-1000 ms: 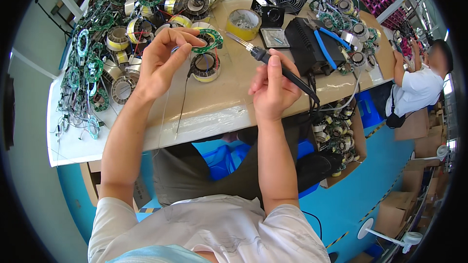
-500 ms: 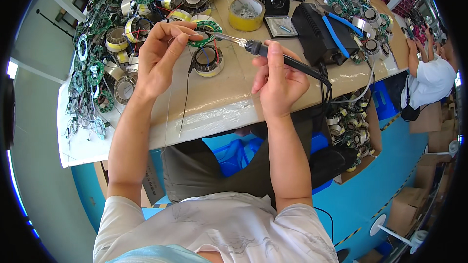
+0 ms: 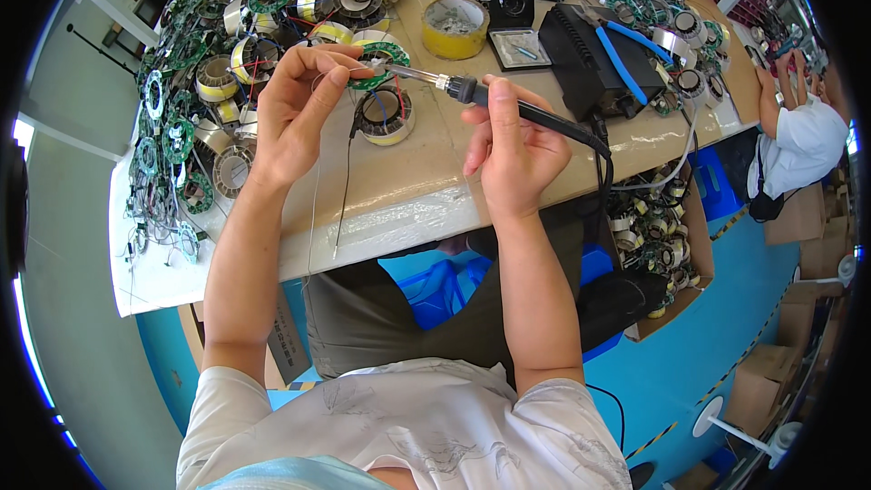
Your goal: Soldering wires onto small circular printed circuit boards at a manufacturing workbench.
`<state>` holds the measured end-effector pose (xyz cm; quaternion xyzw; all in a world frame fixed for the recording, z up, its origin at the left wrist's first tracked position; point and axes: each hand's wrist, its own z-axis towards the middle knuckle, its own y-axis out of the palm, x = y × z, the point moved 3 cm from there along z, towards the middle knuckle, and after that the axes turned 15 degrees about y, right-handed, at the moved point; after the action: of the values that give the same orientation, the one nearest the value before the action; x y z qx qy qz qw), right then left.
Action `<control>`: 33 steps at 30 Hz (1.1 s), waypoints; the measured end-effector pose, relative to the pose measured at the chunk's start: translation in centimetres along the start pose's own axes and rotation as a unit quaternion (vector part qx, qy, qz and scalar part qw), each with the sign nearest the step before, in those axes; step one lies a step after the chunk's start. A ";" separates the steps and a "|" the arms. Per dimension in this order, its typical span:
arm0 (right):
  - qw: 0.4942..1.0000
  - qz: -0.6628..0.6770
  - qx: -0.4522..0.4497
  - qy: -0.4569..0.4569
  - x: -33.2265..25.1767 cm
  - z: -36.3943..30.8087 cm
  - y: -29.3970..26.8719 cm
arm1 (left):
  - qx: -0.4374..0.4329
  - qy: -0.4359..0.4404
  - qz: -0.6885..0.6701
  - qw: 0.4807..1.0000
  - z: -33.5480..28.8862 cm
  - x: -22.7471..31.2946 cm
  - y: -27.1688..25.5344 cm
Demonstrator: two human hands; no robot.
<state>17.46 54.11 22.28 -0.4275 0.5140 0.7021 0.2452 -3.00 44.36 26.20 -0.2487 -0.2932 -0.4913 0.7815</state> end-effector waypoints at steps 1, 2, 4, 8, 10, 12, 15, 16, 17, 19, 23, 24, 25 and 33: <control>1.000 0.001 -0.002 0.000 0.0 0.0 0.0 | -0.001 0.000 0.000 1.000 0.0 0.0 0.0; 1.000 0.002 -0.002 -0.001 0.0 0.0 0.0 | -0.010 0.005 0.010 1.000 0.0 0.0 0.0; 1.000 -0.003 -0.002 0.004 0.1 0.0 0.0 | -0.020 0.009 0.021 1.000 0.0 0.1 0.0; 1.000 -0.002 -0.007 0.006 0.1 0.0 -0.1 | -0.015 0.006 0.021 1.000 0.0 0.0 0.0; 1.000 0.000 -0.007 0.009 0.1 0.0 -0.1 | -0.017 0.008 0.027 0.999 -0.1 0.0 -0.1; 1.000 -0.001 -0.006 0.010 0.1 0.0 0.0 | -0.019 0.005 0.026 0.999 -0.1 -0.1 -0.1; 1.000 -0.005 -0.003 0.012 0.1 0.0 -0.1 | -0.014 -0.002 0.015 1.000 0.0 0.0 0.0; 1.000 -0.007 -0.001 0.014 0.0 0.0 -0.1 | -0.013 -0.001 0.015 1.000 0.0 0.0 0.1; 1.000 -0.007 -0.002 0.013 0.0 0.1 -0.1 | -0.009 -0.001 0.020 1.000 0.1 -0.1 0.1; 1.000 -0.005 -0.007 0.012 0.0 0.1 -0.2 | -0.003 0.001 0.024 1.000 0.2 0.0 0.2; 1.000 -0.010 -0.005 0.004 -0.2 0.5 -0.2 | 0.007 -0.013 0.027 1.000 0.1 0.2 0.1; 1.000 -0.008 0.009 -0.002 -0.1 0.8 -0.5 | 0.008 -0.016 0.027 0.999 0.0 0.2 0.0; 1.000 -0.006 0.021 -0.008 -0.3 1.2 -0.7 | -0.033 -0.006 0.055 0.998 0.0 0.3 -0.2; 0.806 -0.505 -0.063 -0.301 -2.2 4.0 0.2 | -0.003 0.022 0.046 0.999 0.1 0.7 -0.1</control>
<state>17.06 57.95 24.73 -0.4081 0.0805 0.6030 0.6807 -2.87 43.94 26.76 -0.2535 -0.2632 -0.4607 0.8089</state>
